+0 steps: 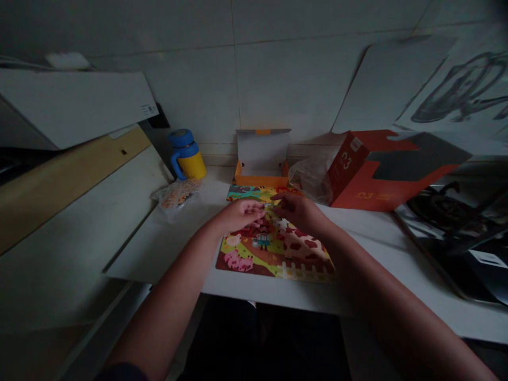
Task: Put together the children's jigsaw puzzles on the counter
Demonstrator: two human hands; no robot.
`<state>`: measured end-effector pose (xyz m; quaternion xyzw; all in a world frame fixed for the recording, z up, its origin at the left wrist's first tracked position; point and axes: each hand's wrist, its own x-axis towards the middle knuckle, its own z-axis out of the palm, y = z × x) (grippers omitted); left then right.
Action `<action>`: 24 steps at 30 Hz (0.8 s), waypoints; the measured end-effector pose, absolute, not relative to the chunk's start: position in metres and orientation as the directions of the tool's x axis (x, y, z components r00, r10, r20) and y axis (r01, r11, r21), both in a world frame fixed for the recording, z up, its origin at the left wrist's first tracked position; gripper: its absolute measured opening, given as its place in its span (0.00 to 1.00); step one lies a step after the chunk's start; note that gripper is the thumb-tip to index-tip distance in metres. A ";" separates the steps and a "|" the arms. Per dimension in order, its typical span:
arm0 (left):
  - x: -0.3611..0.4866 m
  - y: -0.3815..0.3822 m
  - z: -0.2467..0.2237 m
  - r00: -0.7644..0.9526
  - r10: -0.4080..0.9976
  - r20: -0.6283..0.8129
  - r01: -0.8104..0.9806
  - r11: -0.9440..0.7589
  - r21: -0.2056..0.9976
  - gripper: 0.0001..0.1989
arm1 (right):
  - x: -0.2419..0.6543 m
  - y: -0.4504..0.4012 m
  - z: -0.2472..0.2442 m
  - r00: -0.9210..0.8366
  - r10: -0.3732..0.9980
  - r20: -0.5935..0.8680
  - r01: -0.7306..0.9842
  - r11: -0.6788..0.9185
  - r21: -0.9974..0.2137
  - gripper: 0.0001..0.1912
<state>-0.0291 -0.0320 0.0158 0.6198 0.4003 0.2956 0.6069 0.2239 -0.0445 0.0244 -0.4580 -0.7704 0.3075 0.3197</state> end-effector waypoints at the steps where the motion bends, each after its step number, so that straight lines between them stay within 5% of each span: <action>1: -0.032 -0.021 0.015 0.443 0.892 -0.094 0.183 0.012 0.983 0.17 | 0.230 -0.041 0.021 -0.359 0.912 0.198 0.529 0.374 -0.762 0.22; 7: -0.052 0.014 -0.001 0.245 0.945 0.218 0.507 -0.316 0.802 0.14 | 0.250 -0.044 0.009 -0.367 0.927 0.078 0.654 0.316 -0.687 0.17; 13: -0.050 0.000 -0.010 0.362 0.914 0.184 0.668 -0.392 0.633 0.14 | 0.244 -0.046 0.008 -0.335 0.938 0.091 0.731 0.320 -0.603 0.16; 24: -0.047 0.001 -0.007 0.380 0.902 0.204 0.700 -0.425 0.574 0.15 | 0.237 -0.041 -0.004 -0.369 0.921 0.127 0.819 0.387 -0.424 0.16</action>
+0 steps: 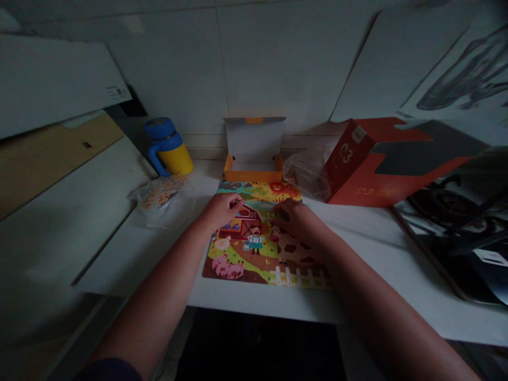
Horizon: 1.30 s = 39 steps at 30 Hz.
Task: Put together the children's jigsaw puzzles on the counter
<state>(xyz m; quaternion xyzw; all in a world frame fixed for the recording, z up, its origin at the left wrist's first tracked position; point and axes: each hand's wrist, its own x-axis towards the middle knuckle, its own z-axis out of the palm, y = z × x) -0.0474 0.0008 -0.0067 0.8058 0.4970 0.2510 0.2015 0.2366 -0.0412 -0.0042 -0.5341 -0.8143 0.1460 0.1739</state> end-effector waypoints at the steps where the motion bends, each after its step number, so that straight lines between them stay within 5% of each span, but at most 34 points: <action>1: -0.047 0.001 -0.007 0.381 0.902 0.204 0.699 -0.425 0.575 0.15 | 0.237 -0.041 -0.005 -0.380 0.917 0.124 0.814 0.395 -0.426 0.15; 16: -0.046 0.001 -0.004 0.381 0.900 0.213 0.702 -0.431 0.567 0.13 | 0.238 -0.038 -0.003 -0.472 0.879 0.070 0.820 0.467 -0.330 0.11; 39: -0.053 -0.004 0.002 0.302 0.912 0.276 0.735 -0.407 0.542 0.15 | 0.245 -0.044 -0.001 -0.447 0.893 0.060 0.811 0.433 -0.393 0.12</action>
